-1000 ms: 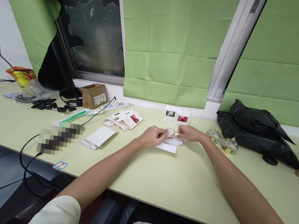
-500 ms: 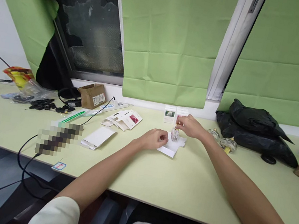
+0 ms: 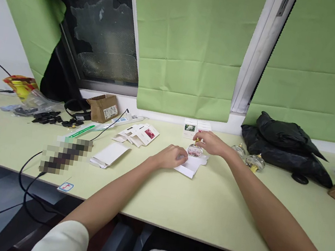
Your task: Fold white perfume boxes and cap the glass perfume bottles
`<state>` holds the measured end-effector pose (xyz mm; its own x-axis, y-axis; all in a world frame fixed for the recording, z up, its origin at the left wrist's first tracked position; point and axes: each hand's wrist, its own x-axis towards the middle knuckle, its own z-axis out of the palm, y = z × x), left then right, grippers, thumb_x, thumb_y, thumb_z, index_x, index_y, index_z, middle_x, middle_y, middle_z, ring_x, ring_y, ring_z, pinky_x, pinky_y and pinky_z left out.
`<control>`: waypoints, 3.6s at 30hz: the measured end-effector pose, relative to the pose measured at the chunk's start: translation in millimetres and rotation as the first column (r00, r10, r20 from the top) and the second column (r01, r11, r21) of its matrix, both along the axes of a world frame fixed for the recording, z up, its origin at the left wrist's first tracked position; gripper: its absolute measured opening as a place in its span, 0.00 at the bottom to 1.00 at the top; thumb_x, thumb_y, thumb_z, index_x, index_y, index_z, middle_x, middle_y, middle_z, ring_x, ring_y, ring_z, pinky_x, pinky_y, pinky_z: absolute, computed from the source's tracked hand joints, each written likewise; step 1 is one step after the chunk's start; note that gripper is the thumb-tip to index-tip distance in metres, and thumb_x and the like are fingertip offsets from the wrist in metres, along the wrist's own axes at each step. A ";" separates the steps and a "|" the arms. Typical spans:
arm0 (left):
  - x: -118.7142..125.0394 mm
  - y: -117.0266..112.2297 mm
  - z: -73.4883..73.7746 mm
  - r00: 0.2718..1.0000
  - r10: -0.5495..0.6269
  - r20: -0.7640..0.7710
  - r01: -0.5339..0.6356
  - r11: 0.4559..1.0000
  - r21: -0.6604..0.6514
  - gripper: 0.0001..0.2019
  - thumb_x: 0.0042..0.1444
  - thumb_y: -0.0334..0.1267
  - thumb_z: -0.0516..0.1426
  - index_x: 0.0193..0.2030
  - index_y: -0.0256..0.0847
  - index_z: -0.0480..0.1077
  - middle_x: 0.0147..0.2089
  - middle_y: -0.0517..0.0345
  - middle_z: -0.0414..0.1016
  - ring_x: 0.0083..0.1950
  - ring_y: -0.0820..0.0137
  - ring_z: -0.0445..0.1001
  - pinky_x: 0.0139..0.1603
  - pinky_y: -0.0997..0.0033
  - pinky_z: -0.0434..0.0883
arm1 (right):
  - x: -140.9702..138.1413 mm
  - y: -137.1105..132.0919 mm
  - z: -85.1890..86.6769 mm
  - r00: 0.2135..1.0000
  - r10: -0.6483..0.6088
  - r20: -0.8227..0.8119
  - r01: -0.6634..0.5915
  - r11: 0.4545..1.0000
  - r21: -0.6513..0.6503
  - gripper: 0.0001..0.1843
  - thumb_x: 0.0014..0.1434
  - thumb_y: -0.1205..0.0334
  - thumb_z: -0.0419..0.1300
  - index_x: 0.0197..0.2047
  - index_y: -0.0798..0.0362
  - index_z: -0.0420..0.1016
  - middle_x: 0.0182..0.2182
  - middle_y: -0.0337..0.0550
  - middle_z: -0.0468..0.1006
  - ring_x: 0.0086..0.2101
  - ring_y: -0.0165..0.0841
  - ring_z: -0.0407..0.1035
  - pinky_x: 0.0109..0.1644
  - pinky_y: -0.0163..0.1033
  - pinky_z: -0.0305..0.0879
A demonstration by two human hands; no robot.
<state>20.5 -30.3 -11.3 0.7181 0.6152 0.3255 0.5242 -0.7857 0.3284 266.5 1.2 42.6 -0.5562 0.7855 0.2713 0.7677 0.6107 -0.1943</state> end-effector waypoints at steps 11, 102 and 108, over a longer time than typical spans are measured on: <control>-3.1 2.1 2.1 0.997 0.035 -0.063 -0.034 0.999 0.029 0.16 0.68 0.44 0.52 0.48 0.43 0.80 0.53 0.54 0.83 0.52 0.61 0.79 0.56 0.65 0.69 | 8.2 -7.6 16.6 0.995 -0.070 0.072 0.074 0.996 -0.055 0.04 0.65 0.64 0.62 0.43 0.50 0.78 0.46 0.45 0.83 0.45 0.40 0.75 0.43 0.38 0.62; -236.5 -39.6 83.5 0.553 0.773 -0.310 -0.832 0.533 -0.156 0.40 0.48 0.64 0.61 0.63 0.40 0.70 0.61 0.41 0.77 0.56 0.49 0.77 0.49 0.61 0.73 | 6.7 -42.9 58.0 0.910 -0.016 -0.415 -0.155 0.914 -0.375 0.27 0.60 0.36 0.64 0.49 0.50 0.75 0.41 0.48 0.81 0.35 0.36 0.73 0.33 0.37 0.64; -233.0 -43.3 60.8 0.389 0.780 -0.490 -0.893 0.449 0.006 0.41 0.53 0.68 0.55 0.67 0.42 0.68 0.69 0.38 0.69 0.67 0.39 0.68 0.61 0.44 0.67 | 6.7 -41.8 56.8 0.915 -0.015 -0.402 -0.153 0.911 -0.383 0.27 0.60 0.35 0.63 0.49 0.49 0.75 0.41 0.47 0.82 0.38 0.37 0.74 0.35 0.38 0.65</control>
<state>-212.5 -73.6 49.5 -0.1968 0.9783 -0.0649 0.9797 0.1987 0.0245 273.2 -40.6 99.4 -0.5282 0.8360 0.1487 0.5372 0.4647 -0.7039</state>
